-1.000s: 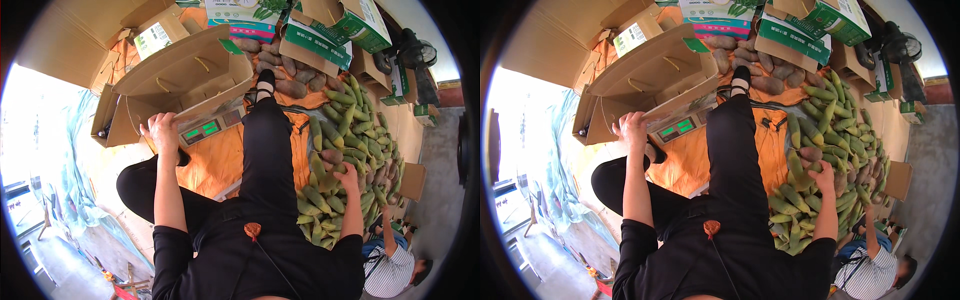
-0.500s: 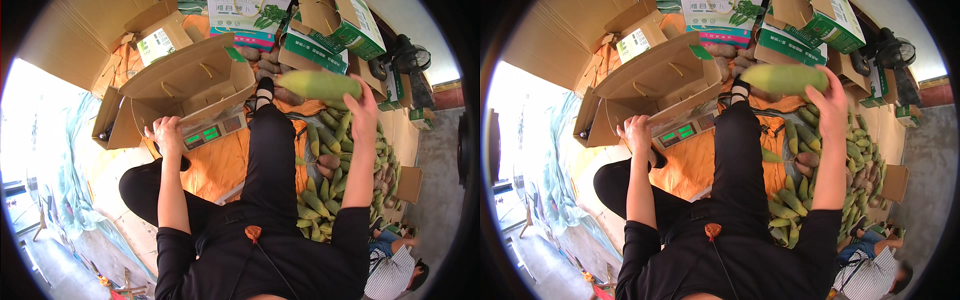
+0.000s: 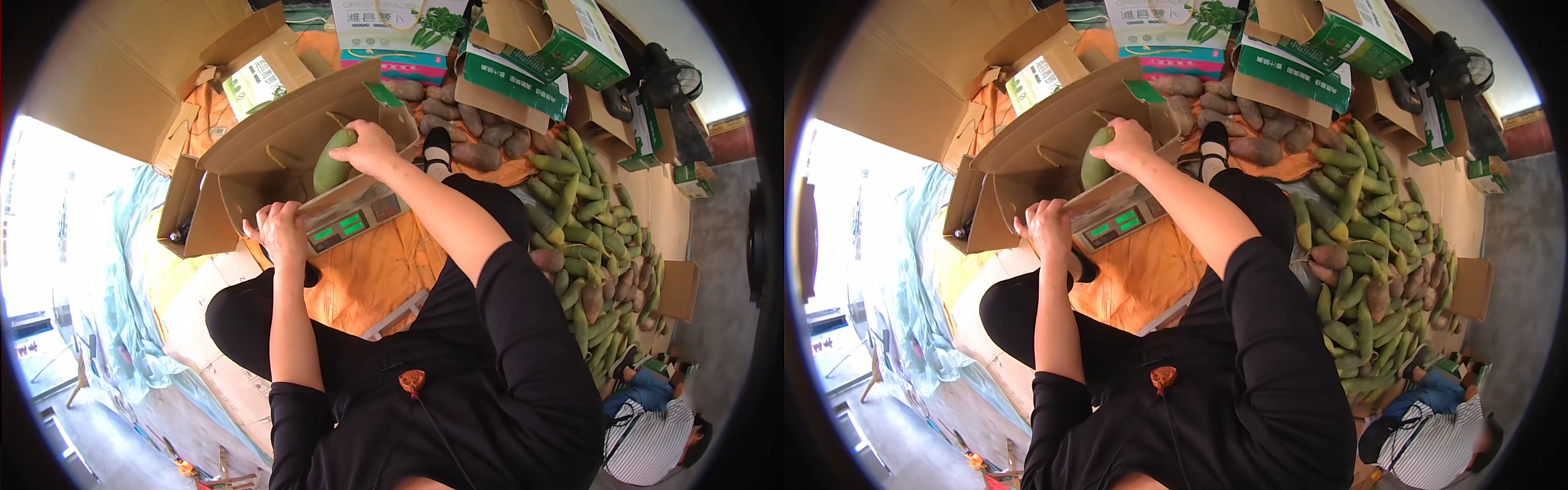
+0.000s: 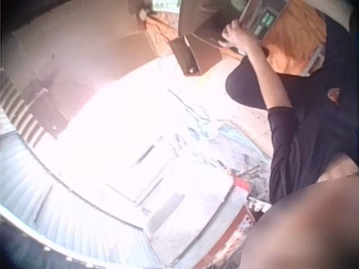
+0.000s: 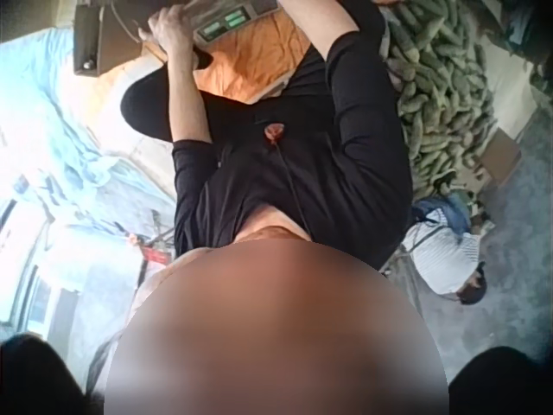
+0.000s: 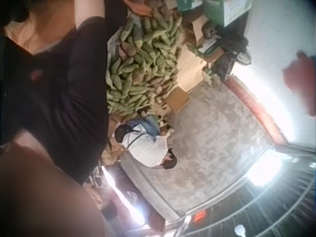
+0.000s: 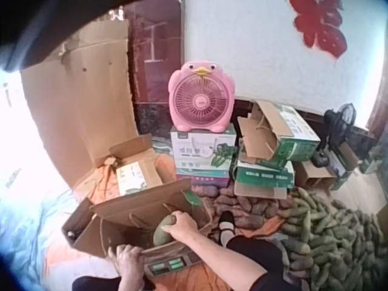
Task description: Sort and weigh produce (cucumbers or similar gourds) into boxes in a factory environment.
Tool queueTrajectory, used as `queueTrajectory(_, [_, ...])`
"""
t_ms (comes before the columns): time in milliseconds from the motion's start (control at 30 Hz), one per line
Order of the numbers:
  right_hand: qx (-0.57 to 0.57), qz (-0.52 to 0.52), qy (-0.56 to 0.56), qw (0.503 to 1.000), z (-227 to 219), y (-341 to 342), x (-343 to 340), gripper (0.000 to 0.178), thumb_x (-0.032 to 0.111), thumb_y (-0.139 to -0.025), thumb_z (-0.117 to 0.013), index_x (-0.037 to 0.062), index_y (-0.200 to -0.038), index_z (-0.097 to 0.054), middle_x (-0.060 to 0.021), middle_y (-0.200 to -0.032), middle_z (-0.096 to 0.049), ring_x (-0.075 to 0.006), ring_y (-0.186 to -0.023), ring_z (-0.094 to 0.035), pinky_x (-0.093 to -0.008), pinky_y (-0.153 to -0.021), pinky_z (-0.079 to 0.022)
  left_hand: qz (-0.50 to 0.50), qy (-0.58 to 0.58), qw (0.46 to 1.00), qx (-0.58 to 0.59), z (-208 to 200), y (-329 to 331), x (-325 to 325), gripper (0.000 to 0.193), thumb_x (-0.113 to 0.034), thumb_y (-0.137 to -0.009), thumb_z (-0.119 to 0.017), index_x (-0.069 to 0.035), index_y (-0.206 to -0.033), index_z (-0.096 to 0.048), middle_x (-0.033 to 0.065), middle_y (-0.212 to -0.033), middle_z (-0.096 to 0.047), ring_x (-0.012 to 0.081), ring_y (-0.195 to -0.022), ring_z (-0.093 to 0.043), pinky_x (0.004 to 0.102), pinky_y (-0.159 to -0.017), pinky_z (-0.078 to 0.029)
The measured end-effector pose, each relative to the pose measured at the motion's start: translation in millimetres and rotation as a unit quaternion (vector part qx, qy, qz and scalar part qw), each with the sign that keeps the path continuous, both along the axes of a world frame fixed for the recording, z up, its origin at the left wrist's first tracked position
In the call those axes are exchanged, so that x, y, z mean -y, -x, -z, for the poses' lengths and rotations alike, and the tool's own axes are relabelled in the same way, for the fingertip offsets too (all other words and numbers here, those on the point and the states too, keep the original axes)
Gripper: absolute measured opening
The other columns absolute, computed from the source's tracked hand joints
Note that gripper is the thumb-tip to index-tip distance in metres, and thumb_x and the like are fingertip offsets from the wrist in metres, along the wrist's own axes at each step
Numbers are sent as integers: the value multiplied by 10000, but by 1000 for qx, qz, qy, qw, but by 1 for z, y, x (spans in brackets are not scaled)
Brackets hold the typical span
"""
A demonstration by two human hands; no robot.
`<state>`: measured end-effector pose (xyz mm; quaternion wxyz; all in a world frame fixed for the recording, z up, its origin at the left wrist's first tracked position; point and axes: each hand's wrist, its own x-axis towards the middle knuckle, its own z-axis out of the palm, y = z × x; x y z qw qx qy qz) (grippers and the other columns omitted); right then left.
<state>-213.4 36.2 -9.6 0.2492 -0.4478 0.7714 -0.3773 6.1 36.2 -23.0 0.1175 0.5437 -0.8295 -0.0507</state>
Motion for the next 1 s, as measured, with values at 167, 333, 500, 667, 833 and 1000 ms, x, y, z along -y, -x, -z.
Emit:
queueTrajectory(167, [-215,-64,-156,962,12,24,-3,334,234,-739,-695,16,-989,-661,-191,-1042,-641,-315,-997,-613,-383,-852,-496,8,8,1000,-10,2,0,4,176,-159,-716,-699,-182,-890,-681,-27,-923,-632,212,-1073,-516,629,-1035,-165])
queueTrajectory(333, [1,-160,-14,987,-35,61,-30,291,229,-754,-679,60,-990,-667,-126,-923,-680,-249,-843,-654,-334,-767,-509,18,27,999,0,5,-3,5,176,-147,-721,-698,-179,-892,-673,-24,-922,-633,225,-1067,-521,641,-1029,-176])
queueTrajectory(500, [19,-6,83,996,-46,137,-101,317,206,-764,-668,25,-1024,-650,-121,-914,-681,-223,-836,-651,-332,-752,-505,30,37,999,0,8,3,5,178,-130,-740,-678,-186,-908,-672,-33,-948,-638,220,-1072,-522,641,-1023,-185])
queueTrajectory(667, [-69,99,-78,990,82,186,-200,296,180,-761,-661,43,-1023,-653,-147,-972,-663,-299,-920,-628,-384,-780,-496,21,22,999,10,6,11,4,186,-139,-748,-679,-185,-929,-677,-44,-951,-639,210,-1075,-514,603,-1042,-157])
queueTrajectory(833, [-136,46,-347,927,174,134,-271,331,119,-753,-651,61,-1078,-622,-152,-1029,-632,-328,-978,-593,-409,-828,-487,16,26,999,21,6,8,3,186,-150,-748,-685,-175,-932,-677,-39,-948,-638,212,-1078,-511,578,-1053,-151])
queueTrajectory(1000, [-146,30,-448,882,217,87,-304,395,111,-811,-595,83,-1199,-527,-120,-1178,-549,-325,-1150,-490,-426,-910,-456,14,27,999,13,7,5,2,167,-160,-755,-676,-168,-922,-678,-27,-947,-638,215,-1085,-510,578,-1056,-146])
